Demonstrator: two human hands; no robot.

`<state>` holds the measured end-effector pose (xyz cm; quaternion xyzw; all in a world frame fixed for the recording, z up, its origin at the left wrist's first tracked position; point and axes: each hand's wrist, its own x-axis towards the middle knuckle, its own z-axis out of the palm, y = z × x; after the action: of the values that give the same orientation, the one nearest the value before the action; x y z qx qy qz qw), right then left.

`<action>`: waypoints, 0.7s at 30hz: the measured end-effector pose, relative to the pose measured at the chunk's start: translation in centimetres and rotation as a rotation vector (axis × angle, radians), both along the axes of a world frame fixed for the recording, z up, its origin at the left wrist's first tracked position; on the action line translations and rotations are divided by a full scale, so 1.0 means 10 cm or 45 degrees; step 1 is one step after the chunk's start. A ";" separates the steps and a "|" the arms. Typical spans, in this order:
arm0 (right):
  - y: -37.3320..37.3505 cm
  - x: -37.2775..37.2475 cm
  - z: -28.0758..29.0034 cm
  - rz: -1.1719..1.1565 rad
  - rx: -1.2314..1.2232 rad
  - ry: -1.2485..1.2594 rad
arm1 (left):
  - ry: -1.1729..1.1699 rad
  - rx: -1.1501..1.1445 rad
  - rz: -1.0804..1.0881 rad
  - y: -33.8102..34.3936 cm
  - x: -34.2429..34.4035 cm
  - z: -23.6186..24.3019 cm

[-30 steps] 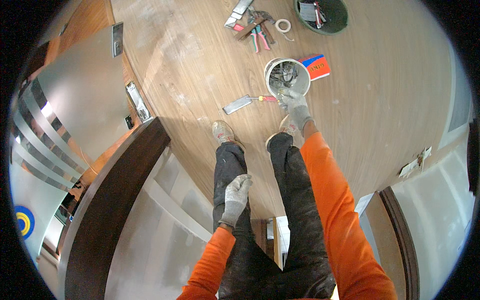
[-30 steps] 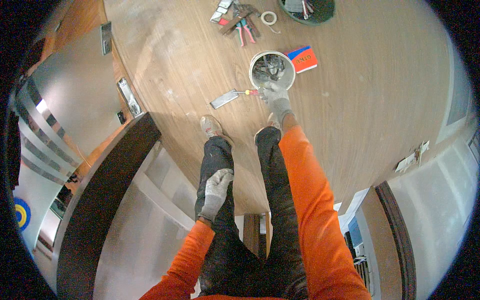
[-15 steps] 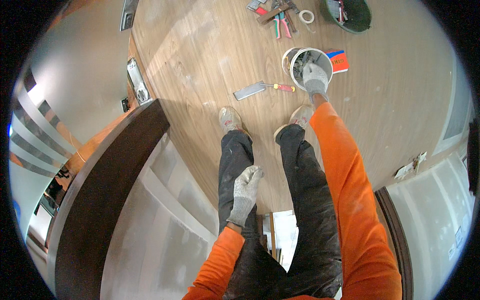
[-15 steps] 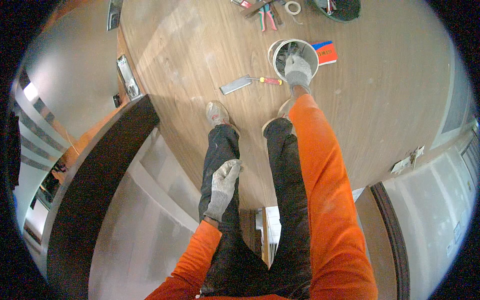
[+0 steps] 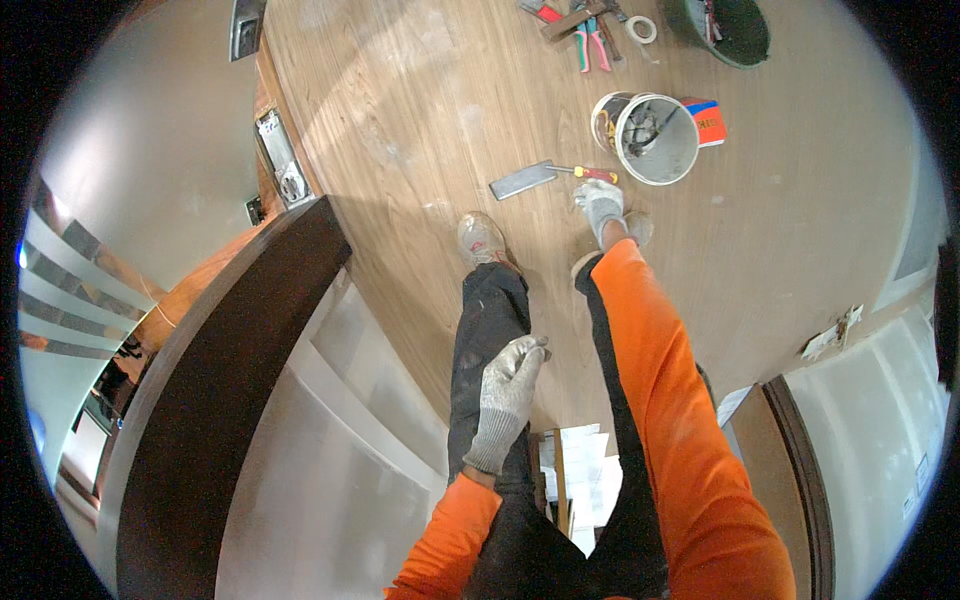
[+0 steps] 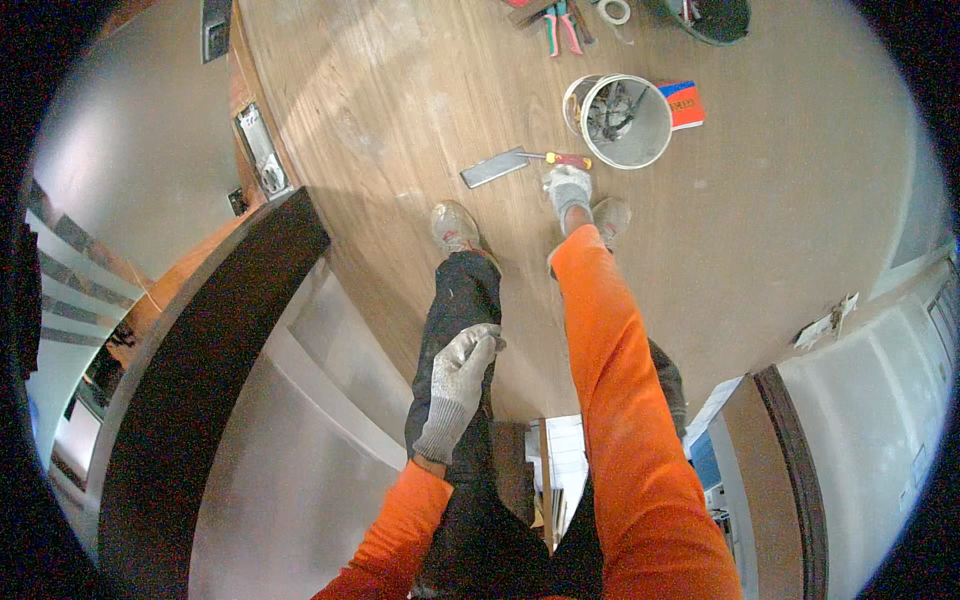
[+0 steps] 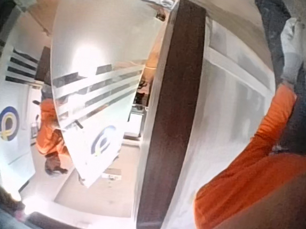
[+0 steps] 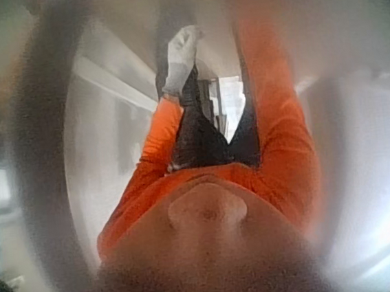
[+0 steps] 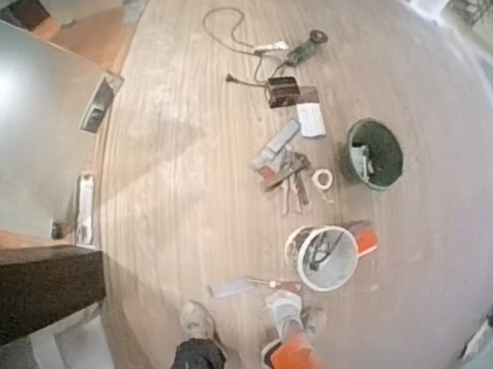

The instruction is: The person kneels on the floor to adjust a metal floor track mechanism using a screwdriver. After finishing the adjustment, the person stands up and, with the help of a coworker, lifts and carries a large frosted glass panel with a logo through the room.

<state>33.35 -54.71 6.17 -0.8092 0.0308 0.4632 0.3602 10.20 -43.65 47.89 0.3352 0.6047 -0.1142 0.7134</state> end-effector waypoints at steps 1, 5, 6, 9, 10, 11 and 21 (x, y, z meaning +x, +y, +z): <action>0.00 0.08 -0.15 0.463 -0.119 -0.289 | -0.006 0.006 0.008 0.05 -0.01 0.00; 0.09 0.18 -0.28 0.250 -0.101 -0.259 | -0.019 0.039 0.058 0.23 -0.02 0.01; 0.12 0.20 -0.23 -0.035 0.036 -0.062 | -0.024 0.067 0.055 0.26 -0.02 0.02; 0.22 0.19 -0.08 -0.575 0.270 0.243 | 0.013 0.008 0.038 0.30 0.03 0.02; 0.22 0.17 -0.04 -0.520 0.246 0.233 | 0.000 0.024 0.024 0.31 0.05 0.03; 0.22 0.13 -0.02 -0.446 0.289 0.218 | 0.044 -0.011 -0.002 0.32 0.09 0.04; 0.57 -0.37 -0.09 0.719 -0.178 -0.287 | 0.107 -0.013 -0.195 0.38 0.36 0.09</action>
<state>29.67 -49.01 5.27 -0.8550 -0.2034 0.4488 0.1620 13.81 -39.86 48.77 0.3717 0.6060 -0.1855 0.6784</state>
